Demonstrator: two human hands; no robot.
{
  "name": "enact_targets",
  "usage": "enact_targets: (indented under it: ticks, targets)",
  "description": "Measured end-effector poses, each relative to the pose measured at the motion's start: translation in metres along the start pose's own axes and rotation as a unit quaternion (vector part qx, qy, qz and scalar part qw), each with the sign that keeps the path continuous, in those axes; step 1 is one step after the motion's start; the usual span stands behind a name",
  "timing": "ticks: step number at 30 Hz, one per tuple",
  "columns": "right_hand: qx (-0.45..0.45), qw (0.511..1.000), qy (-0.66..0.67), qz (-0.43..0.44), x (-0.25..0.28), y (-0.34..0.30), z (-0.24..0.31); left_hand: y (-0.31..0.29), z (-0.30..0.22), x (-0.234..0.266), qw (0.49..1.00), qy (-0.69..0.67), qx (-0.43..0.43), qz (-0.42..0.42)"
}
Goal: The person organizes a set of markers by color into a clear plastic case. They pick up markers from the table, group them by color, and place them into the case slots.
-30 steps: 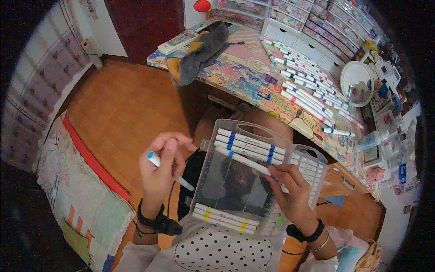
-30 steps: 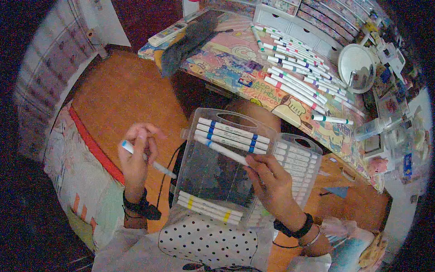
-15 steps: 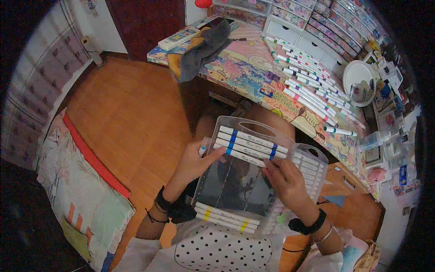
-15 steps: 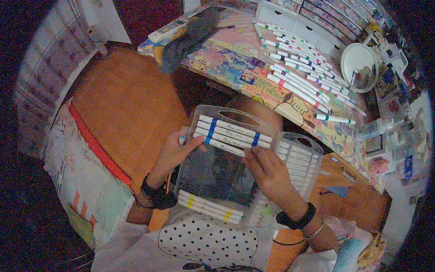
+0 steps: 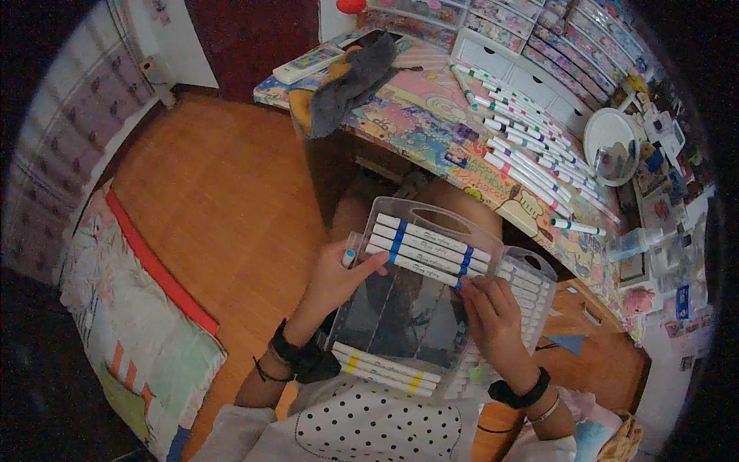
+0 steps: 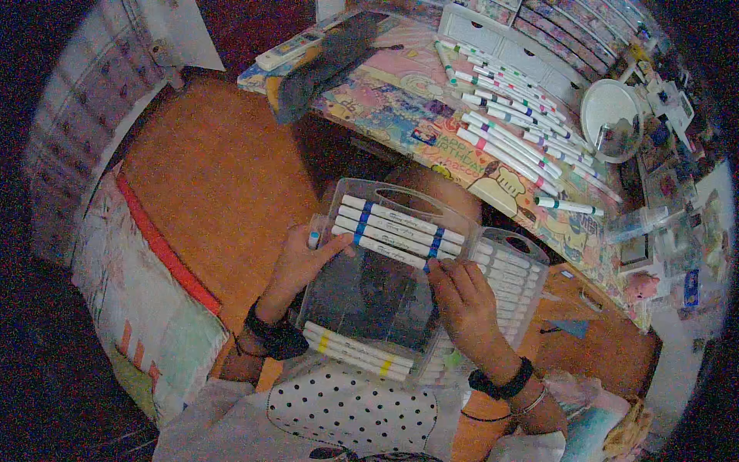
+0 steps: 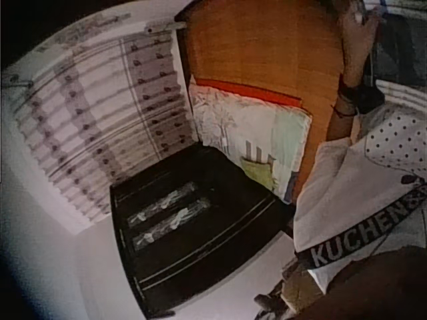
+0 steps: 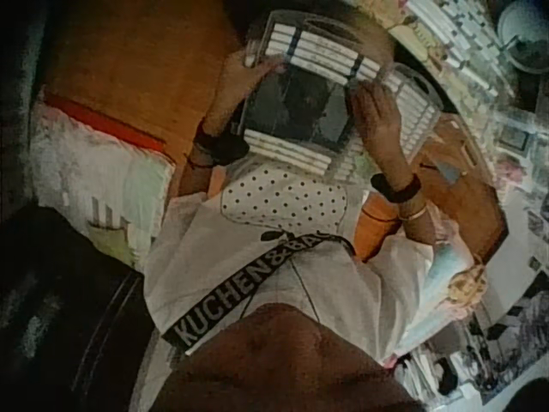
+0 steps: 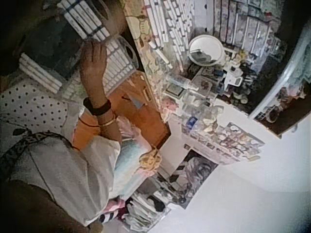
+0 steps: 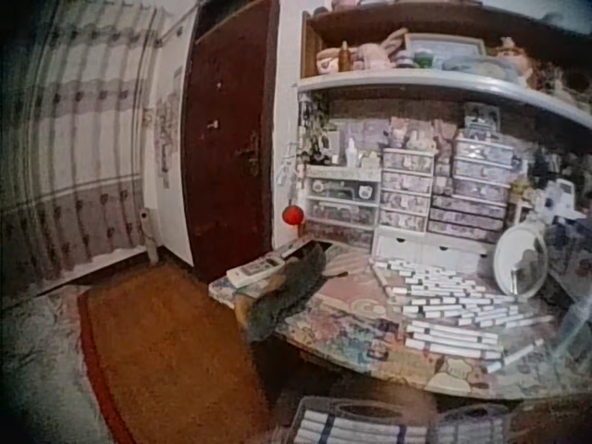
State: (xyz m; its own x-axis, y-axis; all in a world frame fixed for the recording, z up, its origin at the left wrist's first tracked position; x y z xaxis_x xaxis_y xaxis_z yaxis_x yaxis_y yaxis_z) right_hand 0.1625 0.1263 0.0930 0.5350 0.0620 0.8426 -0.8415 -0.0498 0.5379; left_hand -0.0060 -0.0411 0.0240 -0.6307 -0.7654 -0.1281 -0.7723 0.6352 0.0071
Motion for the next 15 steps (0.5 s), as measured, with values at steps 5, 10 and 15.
enact_targets:
  ticks: [5,10,15]
  targets:
    - [0.011,0.999,-0.005,0.032,-0.006,0.002,-0.002,0.001,0.006,0.0,1.0,-0.008,0.011,-0.008]
    - [-0.001,0.997,-0.028,0.071,-0.008,0.001,-0.001,0.004,0.014,0.001,1.0,-0.029,0.011,0.0]
    - [0.036,0.996,-0.034,0.069,-0.013,0.0,0.0,0.005,0.022,0.002,0.997,-0.077,-0.008,0.013]
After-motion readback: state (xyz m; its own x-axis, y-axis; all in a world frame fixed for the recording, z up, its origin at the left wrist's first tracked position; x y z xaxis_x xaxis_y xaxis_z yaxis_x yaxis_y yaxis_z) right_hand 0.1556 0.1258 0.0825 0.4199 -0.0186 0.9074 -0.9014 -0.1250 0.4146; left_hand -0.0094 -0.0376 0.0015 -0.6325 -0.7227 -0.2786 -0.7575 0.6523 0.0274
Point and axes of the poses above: each hand's wrist, its own y-axis towards the middle knuckle, its own x-axis out of the back of the hand, z = x × y, the point moved 5 cm from there along y, towards the middle knuckle, and after that the axes turned 12 degrees about -y, right-handed, at the moved point
